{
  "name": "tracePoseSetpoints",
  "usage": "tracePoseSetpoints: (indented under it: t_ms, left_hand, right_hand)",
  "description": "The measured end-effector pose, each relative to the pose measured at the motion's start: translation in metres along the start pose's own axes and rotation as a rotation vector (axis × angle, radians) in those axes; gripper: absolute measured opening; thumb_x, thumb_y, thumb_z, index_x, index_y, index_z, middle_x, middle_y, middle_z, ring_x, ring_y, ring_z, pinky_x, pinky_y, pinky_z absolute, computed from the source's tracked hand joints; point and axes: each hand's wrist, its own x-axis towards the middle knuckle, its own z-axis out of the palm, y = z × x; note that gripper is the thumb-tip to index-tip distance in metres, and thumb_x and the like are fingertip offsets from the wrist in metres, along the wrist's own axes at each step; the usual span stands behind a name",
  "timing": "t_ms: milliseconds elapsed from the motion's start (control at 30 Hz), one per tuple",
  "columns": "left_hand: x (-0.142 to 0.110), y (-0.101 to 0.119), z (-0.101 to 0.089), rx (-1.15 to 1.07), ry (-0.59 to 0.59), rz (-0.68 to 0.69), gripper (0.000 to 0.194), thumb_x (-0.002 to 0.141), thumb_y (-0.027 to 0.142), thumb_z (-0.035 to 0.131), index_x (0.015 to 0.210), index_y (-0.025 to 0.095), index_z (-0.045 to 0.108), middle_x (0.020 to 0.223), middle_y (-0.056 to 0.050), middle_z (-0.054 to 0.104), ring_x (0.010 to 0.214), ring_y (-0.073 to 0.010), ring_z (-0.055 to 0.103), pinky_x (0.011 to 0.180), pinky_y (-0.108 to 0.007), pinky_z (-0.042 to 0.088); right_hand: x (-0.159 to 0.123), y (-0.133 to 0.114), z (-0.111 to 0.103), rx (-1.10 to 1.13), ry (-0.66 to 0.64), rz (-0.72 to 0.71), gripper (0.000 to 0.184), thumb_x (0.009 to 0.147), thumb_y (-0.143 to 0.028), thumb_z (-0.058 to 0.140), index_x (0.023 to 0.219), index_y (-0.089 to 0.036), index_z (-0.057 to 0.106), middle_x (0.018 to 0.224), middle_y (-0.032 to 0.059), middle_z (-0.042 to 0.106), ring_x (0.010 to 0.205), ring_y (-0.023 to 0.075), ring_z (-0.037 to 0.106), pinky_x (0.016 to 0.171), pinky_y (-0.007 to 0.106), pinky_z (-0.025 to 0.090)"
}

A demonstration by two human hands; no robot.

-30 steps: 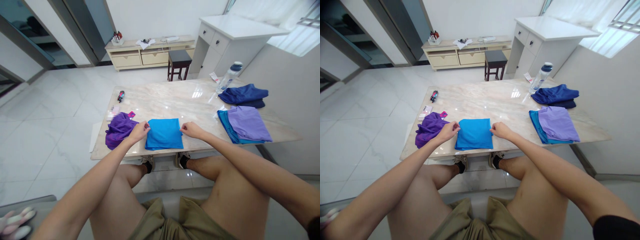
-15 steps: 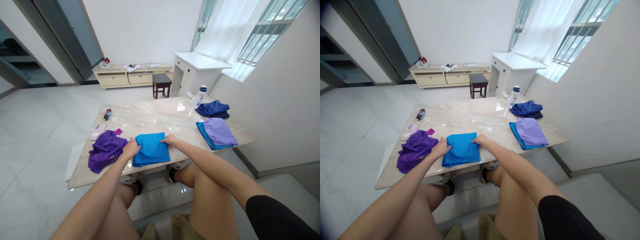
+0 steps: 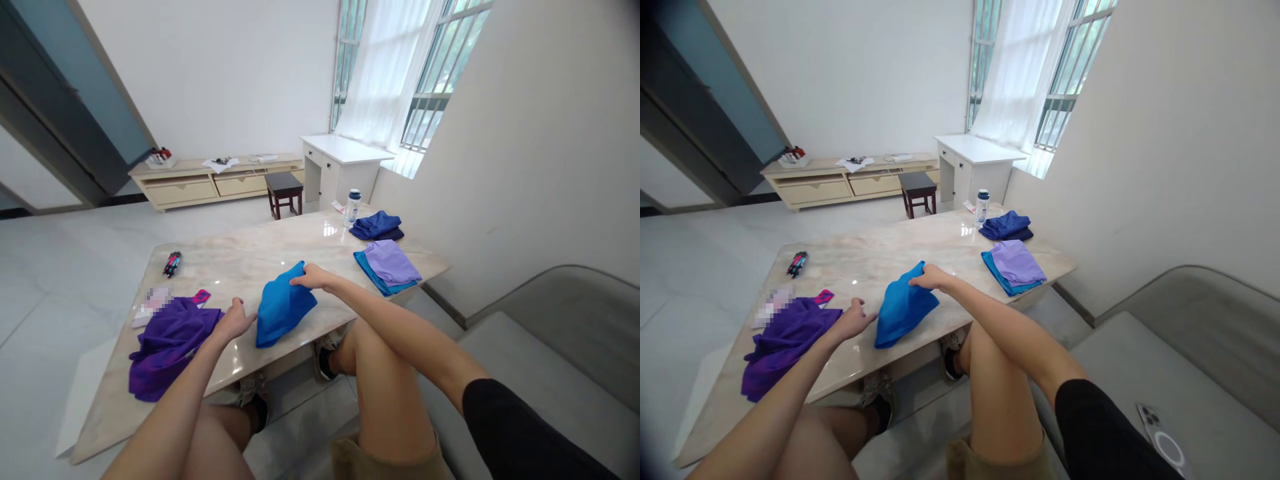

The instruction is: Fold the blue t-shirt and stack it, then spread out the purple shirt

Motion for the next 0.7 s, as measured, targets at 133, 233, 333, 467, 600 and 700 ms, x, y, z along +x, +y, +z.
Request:
tracePoseSetpoints:
  t_ms: [133, 233, 333, 467, 600, 700]
  left_hand:
    - [-0.018, 0.035, -0.014, -0.109, 0.016, 0.060, 0.061, 0.095, 0.048, 0.060, 0.143, 0.012, 0.044, 0.103, -0.015, 0.079, 0.099, -0.0325, 0.079, 0.084, -0.037, 0.056]
    - [-0.028, 0.056, -0.018, -0.133, 0.032, 0.114, 0.062, 0.093, 0.050, 0.061, 0.141, 0.013, 0.046, 0.104, -0.014, 0.078, 0.096, -0.0326, 0.079, 0.083, -0.037, 0.056]
    - [-0.031, 0.068, -0.018, -0.126, 0.021, 0.151, 0.068, 0.093, 0.051, 0.058, 0.145, 0.010, 0.042, 0.105, -0.015, 0.078, 0.096, -0.0331, 0.078, 0.082, -0.038, 0.056]
    - [-0.029, 0.070, -0.014, -0.071, 0.007, 0.170, 0.069, 0.093, 0.052, 0.054, 0.145, 0.009, 0.041, 0.102, -0.015, 0.077, 0.094, -0.0331, 0.078, 0.077, -0.037, 0.056]
    - [-0.026, 0.061, -0.011, -0.036, 0.001, 0.163, 0.072, 0.091, 0.053, 0.051, 0.144, 0.006, 0.041, 0.102, -0.016, 0.076, 0.091, -0.0337, 0.078, 0.076, -0.038, 0.056]
    - [-0.027, 0.054, -0.012, -0.023, 0.003, 0.131, 0.069, 0.090, 0.054, 0.050, 0.142, 0.009, 0.044, 0.100, -0.015, 0.077, 0.090, -0.0340, 0.078, 0.076, -0.039, 0.056]
  right_hand:
    - [-0.066, 0.012, -0.083, -0.019, 0.161, 0.010, 0.028, 0.091, -0.036, 0.080, 0.081, -0.020, 0.059, 0.080, 0.0045, 0.071, 0.072, 0.0179, 0.066, 0.055, 0.024, 0.046]
    - [-0.119, 0.044, -0.145, 0.069, 0.368, 0.058, 0.023, 0.091, -0.037, 0.080, 0.094, -0.020, 0.065, 0.089, 0.0078, 0.076, 0.078, 0.0213, 0.070, 0.061, 0.027, 0.054]
    - [-0.172, 0.091, -0.187, 0.239, 0.547, 0.081, 0.025, 0.093, -0.038, 0.075, 0.108, -0.018, 0.070, 0.097, 0.0106, 0.079, 0.087, 0.0249, 0.074, 0.072, 0.032, 0.061]
    - [-0.224, 0.155, -0.200, 0.495, 0.688, 0.111, 0.026, 0.093, -0.034, 0.070, 0.113, -0.018, 0.071, 0.099, 0.0100, 0.080, 0.091, 0.0265, 0.077, 0.077, 0.037, 0.065]
    - [-0.234, 0.192, -0.198, 0.740, 0.794, 0.111, 0.011, 0.094, -0.029, 0.070, 0.100, -0.019, 0.070, 0.096, 0.0099, 0.080, 0.094, 0.0263, 0.079, 0.082, 0.039, 0.068]
    - [-0.215, 0.195, -0.211, 0.894, 0.858, 0.106, 0.006, 0.097, -0.026, 0.069, 0.096, -0.020, 0.068, 0.099, 0.0106, 0.081, 0.097, 0.0252, 0.079, 0.087, 0.039, 0.069]
